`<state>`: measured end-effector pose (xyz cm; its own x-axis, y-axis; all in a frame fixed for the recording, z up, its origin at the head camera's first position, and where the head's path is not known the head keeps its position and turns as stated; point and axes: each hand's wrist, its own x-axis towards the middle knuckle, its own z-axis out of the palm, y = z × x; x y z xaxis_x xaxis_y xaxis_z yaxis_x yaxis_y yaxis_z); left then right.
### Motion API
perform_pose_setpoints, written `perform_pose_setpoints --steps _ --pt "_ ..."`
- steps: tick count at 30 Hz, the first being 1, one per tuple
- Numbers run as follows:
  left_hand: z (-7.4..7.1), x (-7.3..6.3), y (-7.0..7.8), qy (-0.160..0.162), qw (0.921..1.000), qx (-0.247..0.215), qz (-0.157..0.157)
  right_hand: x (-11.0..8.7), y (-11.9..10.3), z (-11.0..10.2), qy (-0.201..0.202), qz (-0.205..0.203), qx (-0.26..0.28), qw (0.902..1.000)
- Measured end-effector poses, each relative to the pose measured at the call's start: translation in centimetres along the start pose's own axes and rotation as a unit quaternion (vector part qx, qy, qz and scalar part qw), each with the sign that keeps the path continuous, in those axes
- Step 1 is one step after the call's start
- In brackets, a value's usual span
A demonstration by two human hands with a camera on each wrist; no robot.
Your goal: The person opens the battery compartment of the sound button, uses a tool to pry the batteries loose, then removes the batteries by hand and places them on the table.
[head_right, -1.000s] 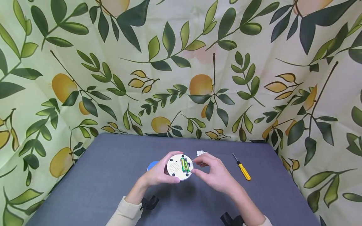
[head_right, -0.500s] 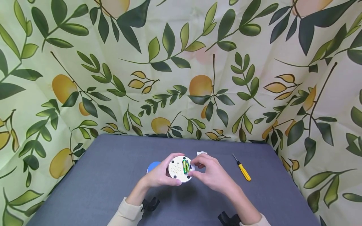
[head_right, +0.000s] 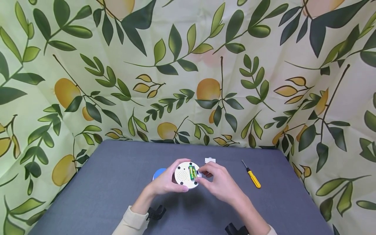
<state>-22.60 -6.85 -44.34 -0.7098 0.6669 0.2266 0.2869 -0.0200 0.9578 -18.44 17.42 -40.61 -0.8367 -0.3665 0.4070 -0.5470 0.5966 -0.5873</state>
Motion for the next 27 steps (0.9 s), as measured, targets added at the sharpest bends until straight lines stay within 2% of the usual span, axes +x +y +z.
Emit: perform_pose_setpoints --steps 6,13,18,22,27 --pt "-0.1 -0.1 0.0 -0.002 1.0000 -0.007 -0.003 -0.2 -0.1 0.4 0.014 -0.012 -0.005 0.9998" --pt "-0.2 0.0 -0.1 0.003 0.9999 -0.015 0.001 -0.3 -0.1 1.0 0.061 -0.063 -0.023 0.9958" --pt "-0.2 0.0 -0.1 0.008 0.9999 -0.014 0.001 -0.3 0.2 1.4 0.082 -0.080 -0.024 0.9931" --pt "-0.2 0.0 0.0 0.008 0.9999 -0.012 -0.002 -0.4 0.4 1.6 0.095 -0.082 -0.019 0.9920" --pt "-0.2 0.0 0.0 0.009 0.9999 -0.009 -0.004 -0.6 0.4 1.8 0.098 -0.060 -0.027 0.9930"
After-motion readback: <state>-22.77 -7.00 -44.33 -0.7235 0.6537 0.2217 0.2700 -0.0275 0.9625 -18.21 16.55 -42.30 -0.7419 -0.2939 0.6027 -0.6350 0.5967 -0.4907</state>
